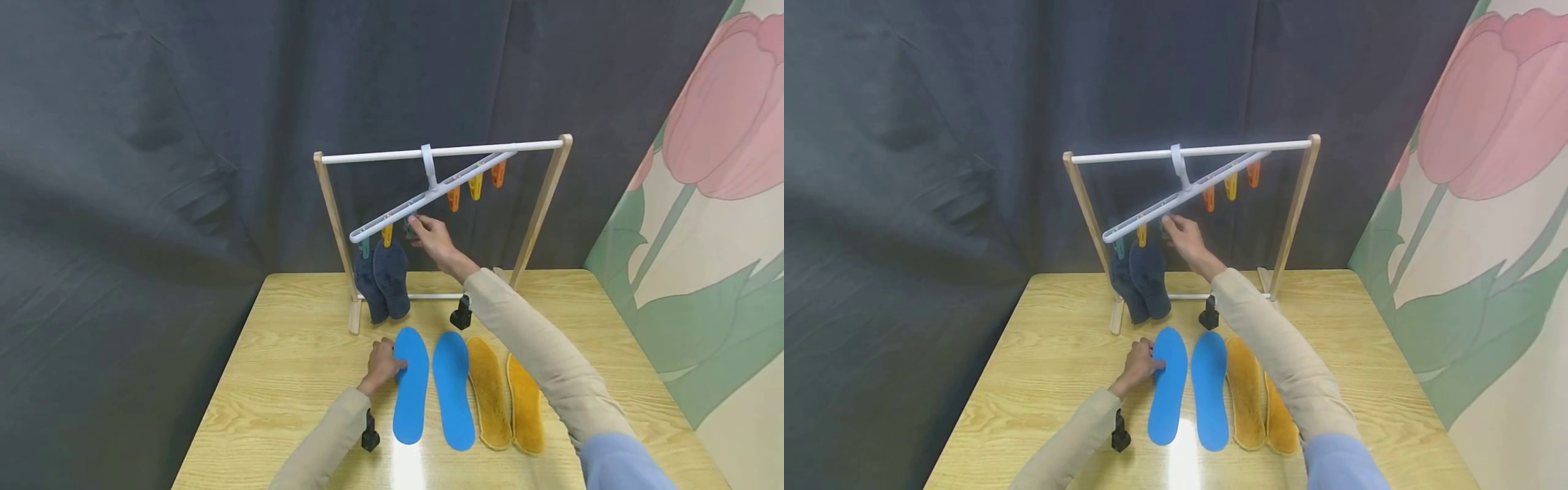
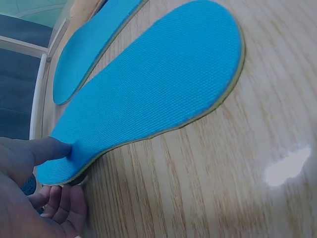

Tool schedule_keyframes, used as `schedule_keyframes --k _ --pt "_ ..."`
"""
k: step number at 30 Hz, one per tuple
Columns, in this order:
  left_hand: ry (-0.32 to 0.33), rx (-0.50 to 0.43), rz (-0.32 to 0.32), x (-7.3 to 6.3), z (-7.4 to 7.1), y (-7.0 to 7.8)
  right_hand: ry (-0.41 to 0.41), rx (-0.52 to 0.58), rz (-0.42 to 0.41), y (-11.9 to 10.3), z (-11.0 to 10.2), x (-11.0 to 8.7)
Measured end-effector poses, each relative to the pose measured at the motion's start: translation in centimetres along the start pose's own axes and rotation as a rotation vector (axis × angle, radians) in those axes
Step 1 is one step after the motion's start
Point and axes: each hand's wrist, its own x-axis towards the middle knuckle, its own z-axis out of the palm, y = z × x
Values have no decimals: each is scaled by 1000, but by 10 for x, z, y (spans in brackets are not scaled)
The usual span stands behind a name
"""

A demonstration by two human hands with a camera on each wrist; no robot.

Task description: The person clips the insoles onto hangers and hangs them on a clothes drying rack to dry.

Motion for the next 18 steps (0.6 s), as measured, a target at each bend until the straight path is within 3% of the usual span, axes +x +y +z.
schedule_keyframes --k 9,18 --pt "-48 -98 -5 1 -4 2 -7 -5 22 -4 -2 -1" --pt "-42 -96 8 5 -7 8 -10 0 33 -4 -2 1"
